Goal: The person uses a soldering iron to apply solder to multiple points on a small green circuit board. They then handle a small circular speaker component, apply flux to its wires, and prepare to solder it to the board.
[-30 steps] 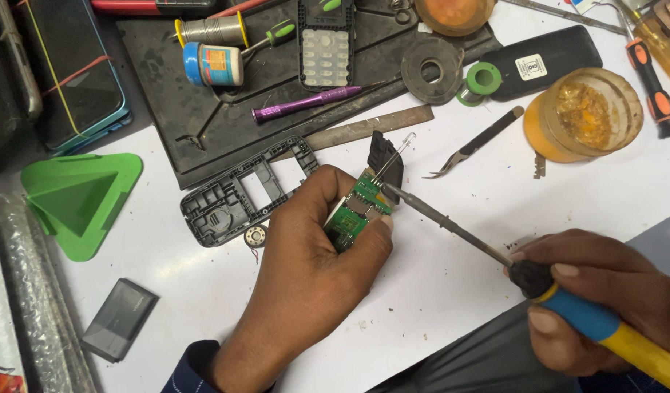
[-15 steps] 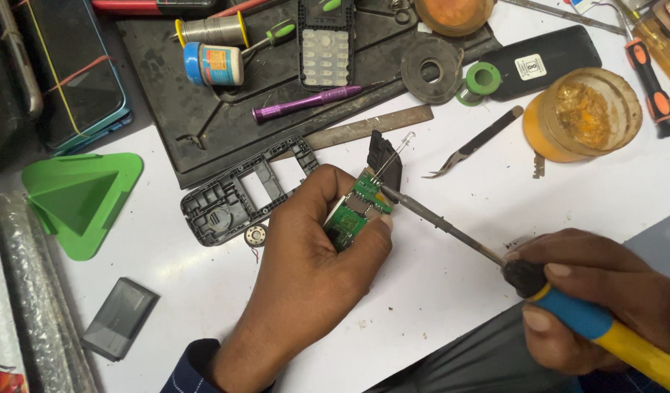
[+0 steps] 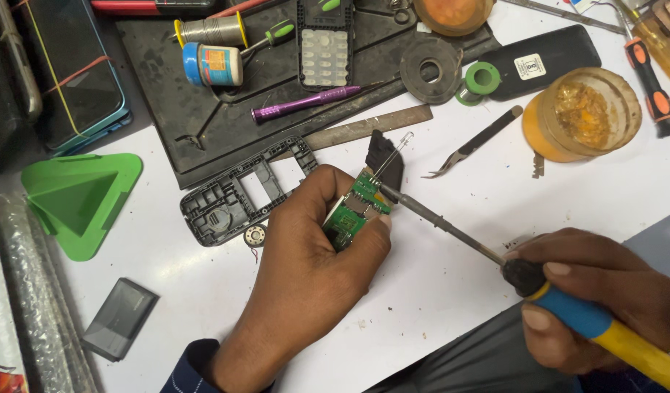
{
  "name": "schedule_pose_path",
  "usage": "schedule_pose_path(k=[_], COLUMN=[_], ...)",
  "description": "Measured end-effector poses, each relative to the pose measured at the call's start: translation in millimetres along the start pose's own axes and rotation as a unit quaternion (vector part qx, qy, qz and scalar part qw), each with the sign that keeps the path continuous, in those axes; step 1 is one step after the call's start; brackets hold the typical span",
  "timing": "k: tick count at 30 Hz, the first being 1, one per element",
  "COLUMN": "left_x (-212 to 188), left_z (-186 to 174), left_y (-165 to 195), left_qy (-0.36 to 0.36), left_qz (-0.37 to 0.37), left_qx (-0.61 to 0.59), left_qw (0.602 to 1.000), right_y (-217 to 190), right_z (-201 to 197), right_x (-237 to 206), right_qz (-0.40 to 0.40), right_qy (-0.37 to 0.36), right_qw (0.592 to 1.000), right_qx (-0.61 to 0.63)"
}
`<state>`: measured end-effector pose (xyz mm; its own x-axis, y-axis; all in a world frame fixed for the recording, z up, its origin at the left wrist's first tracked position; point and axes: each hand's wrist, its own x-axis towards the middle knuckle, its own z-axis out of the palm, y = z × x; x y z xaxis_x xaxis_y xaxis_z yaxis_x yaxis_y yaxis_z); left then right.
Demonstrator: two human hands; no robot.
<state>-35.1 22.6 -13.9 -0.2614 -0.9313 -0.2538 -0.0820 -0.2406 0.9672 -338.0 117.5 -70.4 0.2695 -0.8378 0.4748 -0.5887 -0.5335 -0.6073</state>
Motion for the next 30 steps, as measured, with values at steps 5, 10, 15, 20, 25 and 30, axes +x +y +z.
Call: schedule_pose_path(k=[5, 10, 15, 20, 25, 30], left_x=[0, 0, 0, 0, 0, 0], left_z=[0, 0, 0, 1, 0, 1], left_y=[-2, -3, -2, -2, -2, -2], left_qy=[0.003, 0.004, 0.005, 0.006, 0.005, 0.006], left_qz=[0.012, 0.017, 0.009, 0.009, 0.016, 0.01], left_qx=[0.011, 0.01, 0.007, 0.012, 0.016, 0.014], left_qw=[1.0, 1.0, 1.0, 1.0, 1.0, 1.0], right_y=[-2, 4, 4, -4, -5, -7], right_z=[-1, 4, 2, 2, -3, -2], right_x=[-1, -7, -20, -13, 10, 7], right_qz=[0.028, 0.012, 0.069, 0.086, -0.033, 0.047], right_qy=[-0.009, 0.051, 0.031, 0.032, -0.044, -0.021], right_qw=[1.0, 0.998, 0.993, 0.995, 0.998, 0.999], right_qx=[-0.001, 0.036, 0.089, 0.029, -0.013, 0.0])
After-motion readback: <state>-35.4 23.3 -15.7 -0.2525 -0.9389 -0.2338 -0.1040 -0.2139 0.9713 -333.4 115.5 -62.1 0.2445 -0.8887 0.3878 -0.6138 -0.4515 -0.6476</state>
